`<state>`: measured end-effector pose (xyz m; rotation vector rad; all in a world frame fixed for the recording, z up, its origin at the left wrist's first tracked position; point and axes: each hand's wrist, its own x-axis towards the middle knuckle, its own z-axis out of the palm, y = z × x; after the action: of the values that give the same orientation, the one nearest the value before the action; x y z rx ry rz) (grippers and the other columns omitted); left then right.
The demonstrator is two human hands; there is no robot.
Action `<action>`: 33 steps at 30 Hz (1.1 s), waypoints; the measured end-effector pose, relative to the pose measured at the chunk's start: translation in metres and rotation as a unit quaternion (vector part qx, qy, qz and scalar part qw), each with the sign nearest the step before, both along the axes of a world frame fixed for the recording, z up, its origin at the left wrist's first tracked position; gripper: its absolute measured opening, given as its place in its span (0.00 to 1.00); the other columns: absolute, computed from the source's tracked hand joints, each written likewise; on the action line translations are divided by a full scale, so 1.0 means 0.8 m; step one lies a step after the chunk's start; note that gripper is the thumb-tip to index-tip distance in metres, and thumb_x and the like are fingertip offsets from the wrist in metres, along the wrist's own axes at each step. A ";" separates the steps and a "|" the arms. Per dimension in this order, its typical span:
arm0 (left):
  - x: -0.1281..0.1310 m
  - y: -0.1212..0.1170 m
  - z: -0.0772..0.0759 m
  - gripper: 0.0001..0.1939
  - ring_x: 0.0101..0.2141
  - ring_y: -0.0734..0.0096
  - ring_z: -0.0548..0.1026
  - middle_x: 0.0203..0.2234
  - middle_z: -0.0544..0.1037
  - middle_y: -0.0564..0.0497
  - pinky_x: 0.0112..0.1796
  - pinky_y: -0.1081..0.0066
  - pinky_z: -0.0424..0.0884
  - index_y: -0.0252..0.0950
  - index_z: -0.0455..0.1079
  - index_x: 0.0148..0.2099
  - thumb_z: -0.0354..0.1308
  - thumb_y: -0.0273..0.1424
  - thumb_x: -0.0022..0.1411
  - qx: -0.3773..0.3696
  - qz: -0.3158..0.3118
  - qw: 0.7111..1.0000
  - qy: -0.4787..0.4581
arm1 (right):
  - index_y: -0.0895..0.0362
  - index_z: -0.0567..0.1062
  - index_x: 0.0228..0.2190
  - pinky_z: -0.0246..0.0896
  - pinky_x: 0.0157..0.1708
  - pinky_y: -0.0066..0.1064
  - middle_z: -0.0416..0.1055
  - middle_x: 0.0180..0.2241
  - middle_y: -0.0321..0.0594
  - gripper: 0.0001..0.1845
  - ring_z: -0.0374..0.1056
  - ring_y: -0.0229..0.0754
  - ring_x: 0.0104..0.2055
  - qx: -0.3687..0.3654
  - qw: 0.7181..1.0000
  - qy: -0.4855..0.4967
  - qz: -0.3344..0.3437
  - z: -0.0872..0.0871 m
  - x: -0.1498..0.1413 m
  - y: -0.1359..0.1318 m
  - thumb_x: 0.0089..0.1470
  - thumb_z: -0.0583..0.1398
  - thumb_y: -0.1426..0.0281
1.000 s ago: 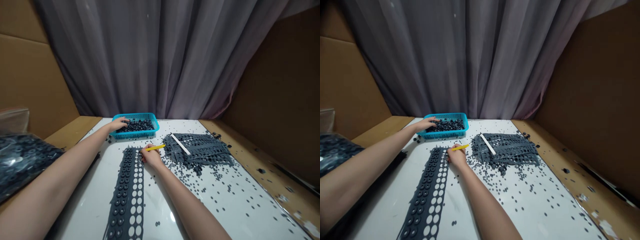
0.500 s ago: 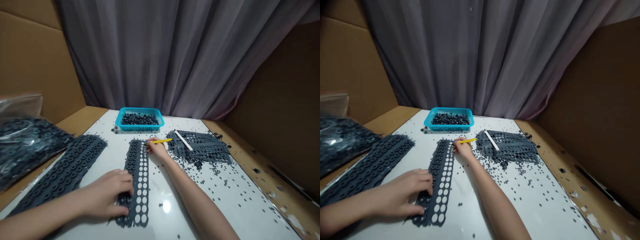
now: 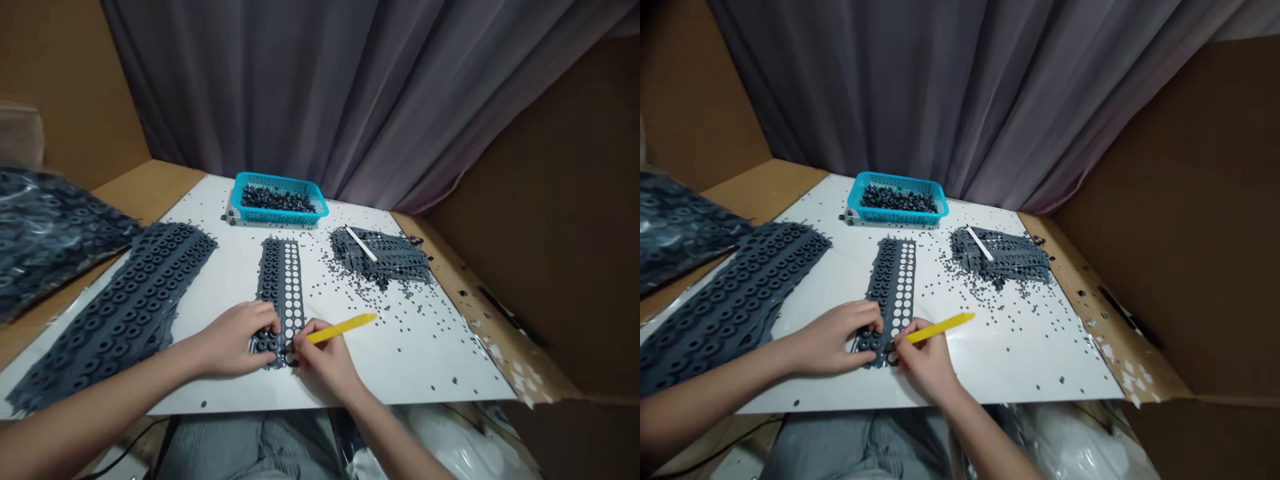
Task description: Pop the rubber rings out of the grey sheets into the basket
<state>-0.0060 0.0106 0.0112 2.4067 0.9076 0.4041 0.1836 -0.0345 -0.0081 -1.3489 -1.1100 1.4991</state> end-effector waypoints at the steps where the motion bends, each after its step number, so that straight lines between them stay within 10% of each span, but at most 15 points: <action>1: -0.003 0.000 -0.003 0.09 0.34 0.65 0.66 0.32 0.70 0.51 0.35 0.69 0.61 0.37 0.65 0.36 0.58 0.32 0.51 0.009 -0.009 1.000 -0.010 | 0.56 0.64 0.24 0.55 0.15 0.24 0.67 0.17 0.32 0.10 0.59 0.32 0.14 0.012 1.000 -0.008 -0.015 -0.008 -0.003 -0.011 0.45 0.60 0.66; 17: -0.010 0.001 -0.010 0.07 0.34 0.66 0.66 0.32 0.71 0.50 0.36 0.68 0.60 0.38 0.69 0.39 0.55 0.27 0.56 0.042 -0.111 0.993 -0.018 | 0.54 0.59 0.22 0.46 0.19 0.25 0.56 0.17 0.28 0.08 0.53 0.33 0.18 0.179 0.962 -0.207 0.001 -0.015 -0.019 -0.025 0.46 0.56 0.73; 29: 0.014 -0.037 -0.023 0.10 0.29 0.63 0.63 0.25 0.69 0.46 0.30 0.64 0.57 0.32 0.68 0.33 0.47 0.19 0.60 0.296 -0.117 0.936 0.150 | 0.54 0.58 0.21 0.45 0.20 0.25 0.53 0.16 0.27 0.08 0.51 0.32 0.18 0.182 0.958 -0.220 -0.021 -0.017 -0.020 -0.027 0.47 0.55 0.73; 33: 0.008 -0.030 -0.031 0.11 0.31 0.64 0.64 0.28 0.71 0.47 0.33 0.65 0.60 0.33 0.67 0.34 0.45 0.22 0.64 0.197 -0.086 0.972 0.093 | 0.54 0.59 0.22 0.47 0.20 0.24 0.54 0.16 0.27 0.07 0.52 0.32 0.18 0.182 0.961 -0.206 -0.018 -0.017 -0.020 -0.026 0.45 0.55 0.74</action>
<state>0.0003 -0.0132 -0.0139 2.9024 0.7395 0.3209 0.1678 -0.0549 -0.0213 -1.4371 -1.5252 0.9420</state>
